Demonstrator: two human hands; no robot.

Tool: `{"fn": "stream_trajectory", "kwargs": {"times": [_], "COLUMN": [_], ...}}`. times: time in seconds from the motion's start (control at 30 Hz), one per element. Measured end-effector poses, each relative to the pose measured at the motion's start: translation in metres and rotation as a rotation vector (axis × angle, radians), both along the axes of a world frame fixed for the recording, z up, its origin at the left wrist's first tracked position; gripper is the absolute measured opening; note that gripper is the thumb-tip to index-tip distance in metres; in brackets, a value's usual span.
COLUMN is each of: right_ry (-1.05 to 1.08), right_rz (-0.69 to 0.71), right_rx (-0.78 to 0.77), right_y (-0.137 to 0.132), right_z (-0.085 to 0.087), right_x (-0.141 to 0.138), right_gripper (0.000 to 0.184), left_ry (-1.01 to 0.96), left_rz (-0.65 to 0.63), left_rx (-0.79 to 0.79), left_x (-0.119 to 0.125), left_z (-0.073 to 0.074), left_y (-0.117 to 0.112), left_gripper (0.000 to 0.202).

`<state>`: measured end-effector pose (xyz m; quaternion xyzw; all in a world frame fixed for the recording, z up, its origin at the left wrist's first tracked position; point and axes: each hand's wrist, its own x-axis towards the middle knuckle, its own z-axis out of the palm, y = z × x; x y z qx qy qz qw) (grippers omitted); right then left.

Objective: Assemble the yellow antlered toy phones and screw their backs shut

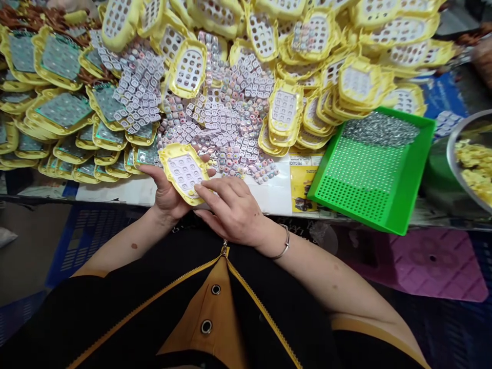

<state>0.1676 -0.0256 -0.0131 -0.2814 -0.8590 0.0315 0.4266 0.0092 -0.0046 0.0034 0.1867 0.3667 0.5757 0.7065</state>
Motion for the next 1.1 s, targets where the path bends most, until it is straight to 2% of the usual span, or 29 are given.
{"fn": "stream_trajectory", "kwargs": {"times": [0.13,0.27,0.33,0.4,0.53,0.7,0.87,0.93,1.03,1.1], "right_ry": [-0.069,-0.127,-0.12,-0.025,0.17,-0.004,-0.002,0.052,0.169,0.18], "right_rz": [0.041,0.018,0.03,0.042,-0.035,-0.044,-0.188,-0.218,-0.275,-0.279], "right_rx": [0.044,0.117,0.122,0.07,0.037,0.172,0.212,0.163,0.066,0.072], "right_y": [0.003,0.006,0.007,0.008,0.007,0.006,0.007,0.006,0.006,0.005], "right_z": [0.001,0.003,0.004,0.003,-0.002,-0.004,0.0,0.003,0.006,0.007], "right_x": [0.001,0.003,0.006,0.01,0.015,0.013,0.021,0.026,0.033,0.033], "right_gripper": [0.029,0.022,0.024,0.029,0.034,0.026,0.027,0.031,0.048,0.051], "left_ry": [-0.003,0.06,0.103,0.129,0.131,0.053,-0.034,-0.047,-0.04,-0.052], "left_rz": [-0.022,-0.038,-0.025,-0.013,0.007,-0.066,-0.13,-0.098,-0.058,-0.074], "left_rx": [-0.029,-0.037,-0.014,0.005,0.03,-0.02,0.006,0.006,-0.027,-0.022], "left_x": [0.003,0.007,0.008,0.009,0.01,0.018,0.029,0.03,0.028,0.025], "left_z": [-0.002,-0.002,0.001,0.005,0.011,0.011,0.015,0.016,0.016,0.015], "left_y": [0.0,0.0,0.0,0.0,0.001,0.007,0.015,0.016,0.017,0.016], "left_gripper": [0.092,0.097,0.098,0.099,0.1,0.1,0.095,0.091,0.091,0.093]}}
